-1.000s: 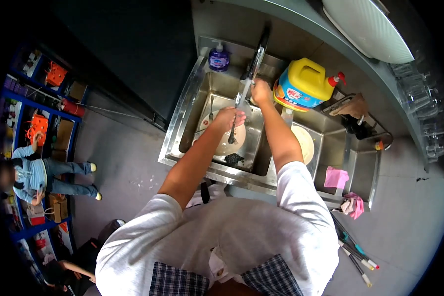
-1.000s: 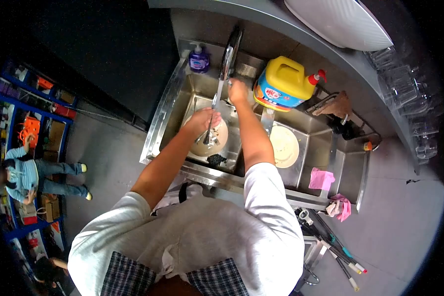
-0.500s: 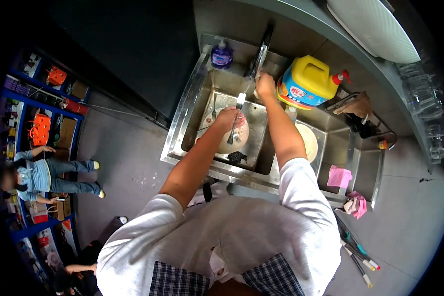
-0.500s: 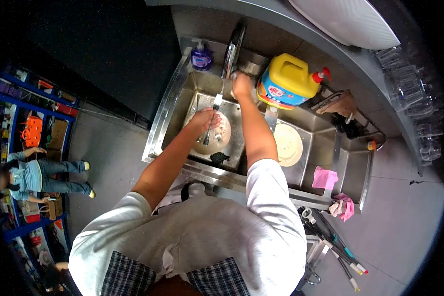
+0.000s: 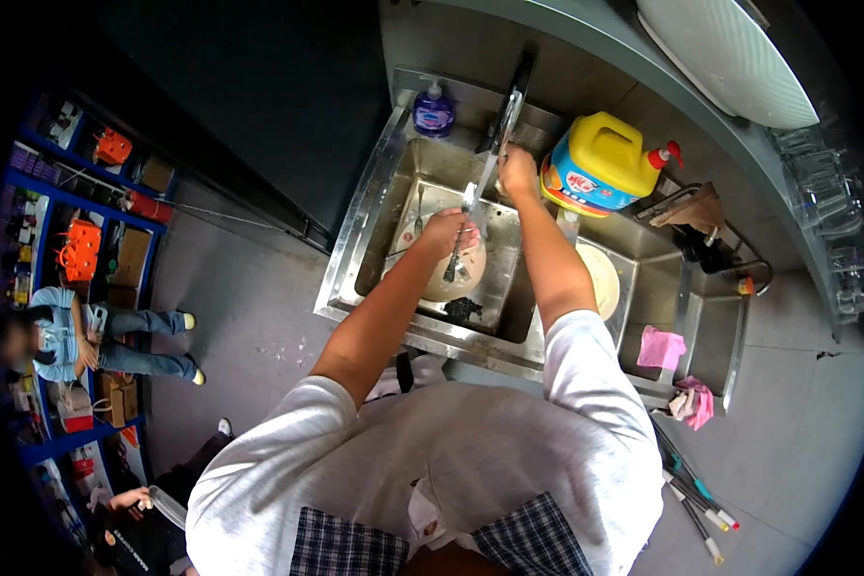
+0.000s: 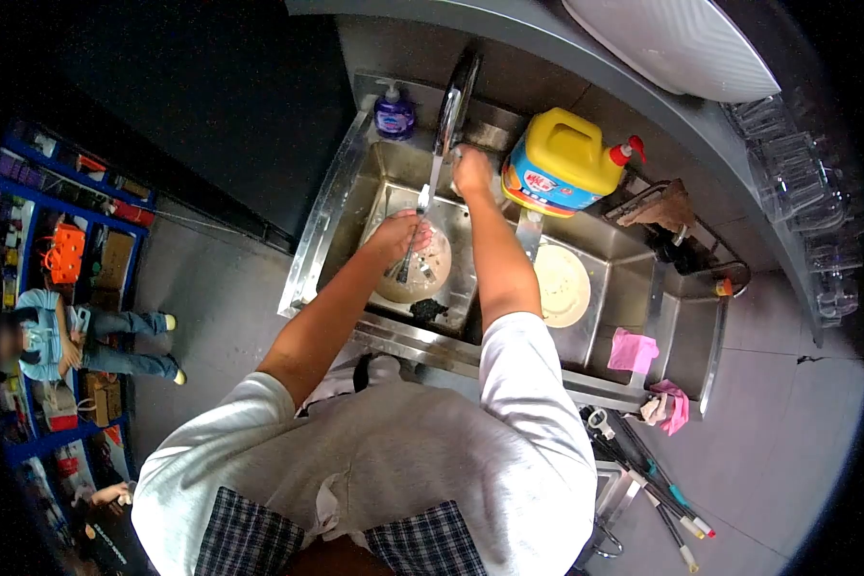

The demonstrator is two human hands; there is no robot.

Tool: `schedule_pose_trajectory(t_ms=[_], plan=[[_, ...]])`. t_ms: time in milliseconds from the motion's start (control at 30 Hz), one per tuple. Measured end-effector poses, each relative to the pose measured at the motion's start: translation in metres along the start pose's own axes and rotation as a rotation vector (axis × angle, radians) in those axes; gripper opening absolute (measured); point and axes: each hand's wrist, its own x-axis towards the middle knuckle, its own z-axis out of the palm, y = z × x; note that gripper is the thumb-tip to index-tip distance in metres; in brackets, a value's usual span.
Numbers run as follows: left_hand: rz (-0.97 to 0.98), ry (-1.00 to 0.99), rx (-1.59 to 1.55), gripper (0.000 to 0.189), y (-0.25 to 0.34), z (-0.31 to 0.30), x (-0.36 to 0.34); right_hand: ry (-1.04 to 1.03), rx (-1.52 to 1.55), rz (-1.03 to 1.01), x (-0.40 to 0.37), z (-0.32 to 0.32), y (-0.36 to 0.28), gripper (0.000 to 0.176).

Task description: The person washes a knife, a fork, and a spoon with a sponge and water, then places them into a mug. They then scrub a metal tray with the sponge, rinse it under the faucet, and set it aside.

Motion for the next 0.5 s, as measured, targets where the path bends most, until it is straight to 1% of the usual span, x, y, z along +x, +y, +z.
schedule_pose_trajectory(t_ms=[67,233,333,500], plan=[[-0.006,0.003,0.007,0.03,-0.003,-0.004,0.003,-0.019,-0.007,-0.019,0.003,0.002,0.004,0.019],[0.007,-0.007,0.001,0.029,-0.003,-0.003,-0.001,0.011,0.02,0.01,0.005,0.001,0.001,0.019],[0.01,0.032,0.015,0.025,-0.001,0.004,-0.007,0.008,-0.003,0.019,0.005,0.002,0.004,0.018],[0.018,-0.015,0.002,0.024,0.0,0.003,-0.005,0.011,-0.013,-0.005,0.009,0.006,0.009,0.018]])
